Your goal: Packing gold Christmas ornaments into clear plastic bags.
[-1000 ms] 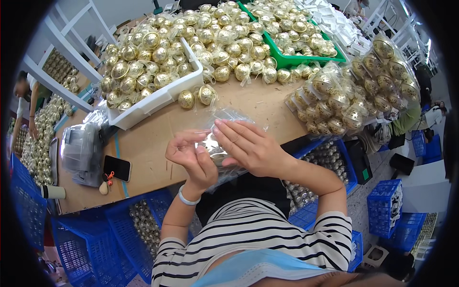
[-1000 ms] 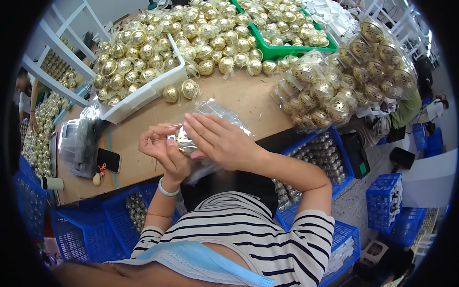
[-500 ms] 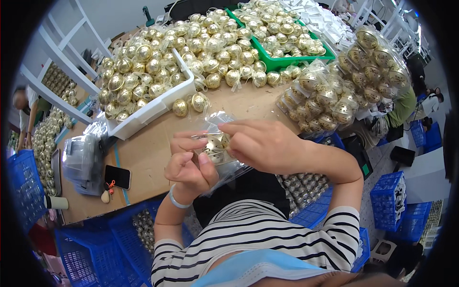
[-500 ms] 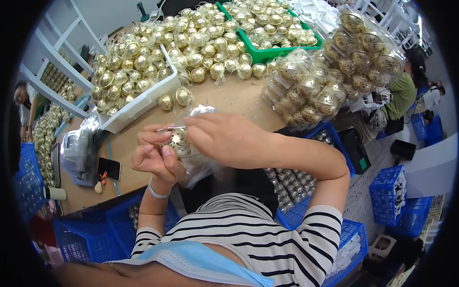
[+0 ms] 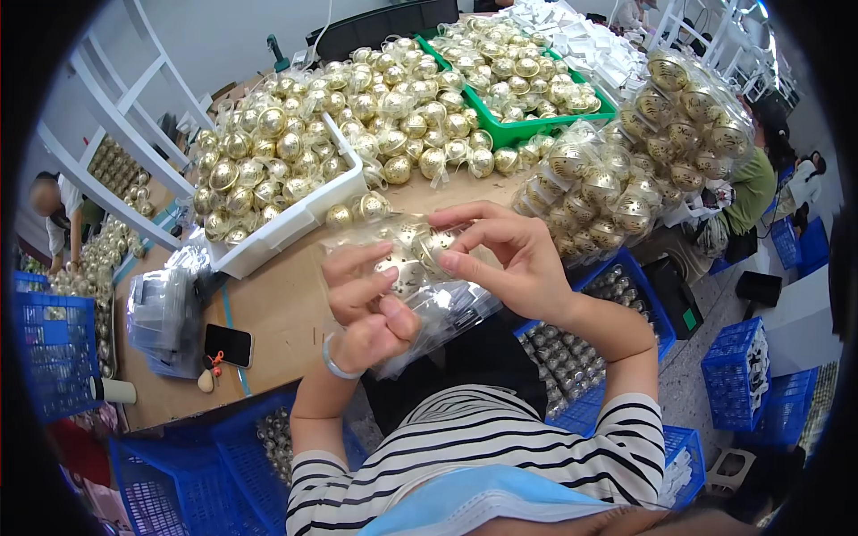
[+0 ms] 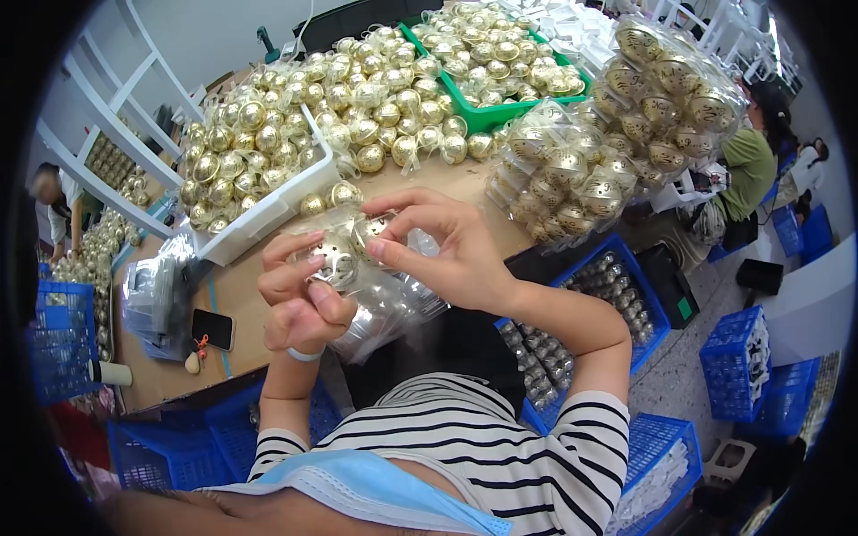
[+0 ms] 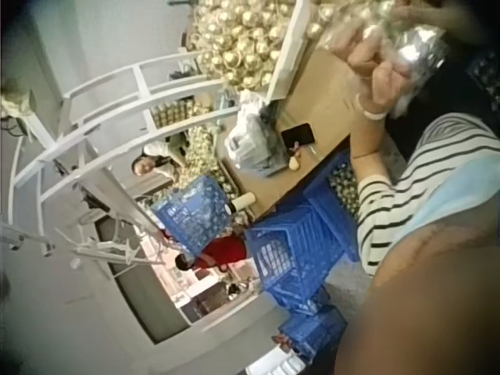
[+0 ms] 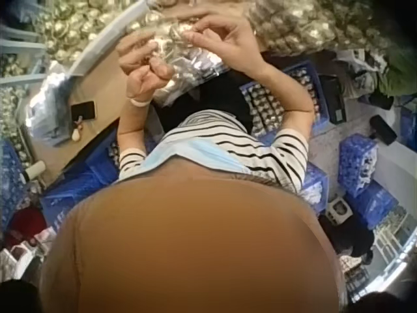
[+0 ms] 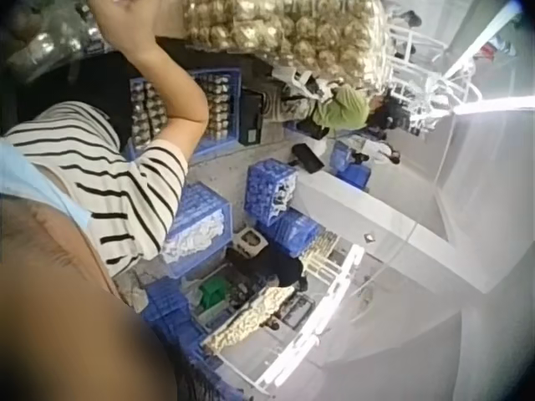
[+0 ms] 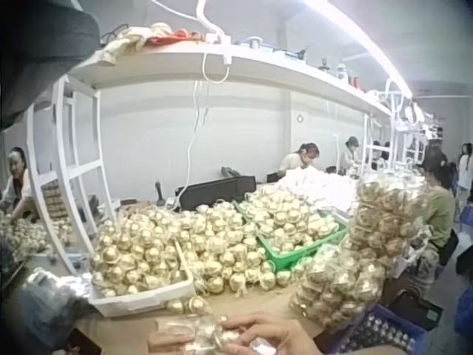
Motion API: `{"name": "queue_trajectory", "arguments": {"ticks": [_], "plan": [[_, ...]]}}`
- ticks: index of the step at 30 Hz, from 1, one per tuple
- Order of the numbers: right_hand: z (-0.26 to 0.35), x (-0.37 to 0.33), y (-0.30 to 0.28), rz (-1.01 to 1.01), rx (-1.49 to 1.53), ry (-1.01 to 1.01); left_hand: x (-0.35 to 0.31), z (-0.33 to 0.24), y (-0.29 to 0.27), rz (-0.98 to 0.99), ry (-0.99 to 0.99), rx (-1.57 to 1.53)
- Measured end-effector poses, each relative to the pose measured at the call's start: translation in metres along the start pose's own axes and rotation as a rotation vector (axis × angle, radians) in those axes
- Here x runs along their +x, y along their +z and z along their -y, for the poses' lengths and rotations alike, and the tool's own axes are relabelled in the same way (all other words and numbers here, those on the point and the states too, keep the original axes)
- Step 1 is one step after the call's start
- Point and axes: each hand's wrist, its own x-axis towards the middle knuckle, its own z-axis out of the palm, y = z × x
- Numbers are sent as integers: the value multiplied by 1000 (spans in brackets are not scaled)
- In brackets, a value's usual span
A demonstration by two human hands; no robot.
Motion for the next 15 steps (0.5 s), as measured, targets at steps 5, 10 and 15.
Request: {"name": "queue_trajectory", "arguments": {"ticks": [5, 10, 15], "plan": [[-1, 0, -12, 21, -47, -104, 8, 8, 3, 103, 249, -37], [-1, 9, -15, -225, -268, -284, 2, 7, 14, 54, 22, -129], [15, 2, -35, 329, -218, 22, 14, -5, 23, -22, -74, -364]]}}
